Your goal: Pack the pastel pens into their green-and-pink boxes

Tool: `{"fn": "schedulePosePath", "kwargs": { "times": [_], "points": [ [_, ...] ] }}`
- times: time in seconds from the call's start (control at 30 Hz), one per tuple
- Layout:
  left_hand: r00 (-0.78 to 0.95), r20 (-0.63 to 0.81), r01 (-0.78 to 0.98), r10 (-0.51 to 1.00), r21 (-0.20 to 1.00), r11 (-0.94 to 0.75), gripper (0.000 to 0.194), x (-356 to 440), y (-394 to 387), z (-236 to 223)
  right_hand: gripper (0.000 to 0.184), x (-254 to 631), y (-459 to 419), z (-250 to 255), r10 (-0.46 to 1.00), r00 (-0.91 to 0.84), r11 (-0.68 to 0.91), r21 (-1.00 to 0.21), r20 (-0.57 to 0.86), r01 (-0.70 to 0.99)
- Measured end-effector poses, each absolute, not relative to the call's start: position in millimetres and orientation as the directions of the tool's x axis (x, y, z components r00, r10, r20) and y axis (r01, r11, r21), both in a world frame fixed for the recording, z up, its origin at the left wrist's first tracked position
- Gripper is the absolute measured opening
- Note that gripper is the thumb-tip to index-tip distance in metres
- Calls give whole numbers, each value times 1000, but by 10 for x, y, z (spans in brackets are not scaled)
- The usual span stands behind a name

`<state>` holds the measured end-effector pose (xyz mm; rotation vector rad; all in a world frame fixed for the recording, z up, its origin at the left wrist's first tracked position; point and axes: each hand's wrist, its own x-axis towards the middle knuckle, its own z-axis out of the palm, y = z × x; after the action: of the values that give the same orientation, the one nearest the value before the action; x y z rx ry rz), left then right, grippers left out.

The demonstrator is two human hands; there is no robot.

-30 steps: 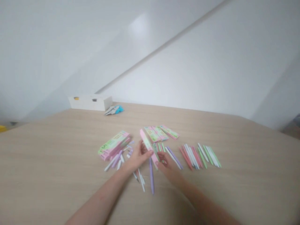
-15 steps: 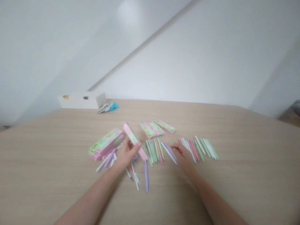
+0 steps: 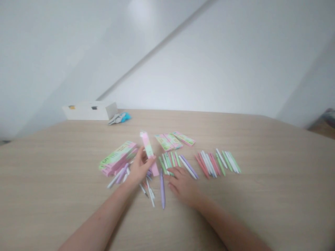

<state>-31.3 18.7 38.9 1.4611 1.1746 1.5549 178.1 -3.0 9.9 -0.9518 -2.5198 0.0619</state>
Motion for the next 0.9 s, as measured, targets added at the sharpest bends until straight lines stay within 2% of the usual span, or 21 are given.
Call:
{"fn": "schedulePosePath", "kwargs": {
  "times": [0.23,0.43,0.67,0.9],
  "points": [
    [-111,379,95,919,924,-370,46,-305,190,401,32,1763,-25,69,622,-687,765,-103,376,636],
    [-78,381,79,921,923,-376,54,-322,204,387,18,1777,-17,87,620,-693,752,-26,369,659],
    [-48,383,60,922,923,-380,61,-341,216,350,13,1801,1,57,655,-675,702,58,340,710],
    [-31,394,56,919,918,-392,61,-351,243,301,7,1754,-35,78,761,-572,590,37,306,806]
  ]
}}
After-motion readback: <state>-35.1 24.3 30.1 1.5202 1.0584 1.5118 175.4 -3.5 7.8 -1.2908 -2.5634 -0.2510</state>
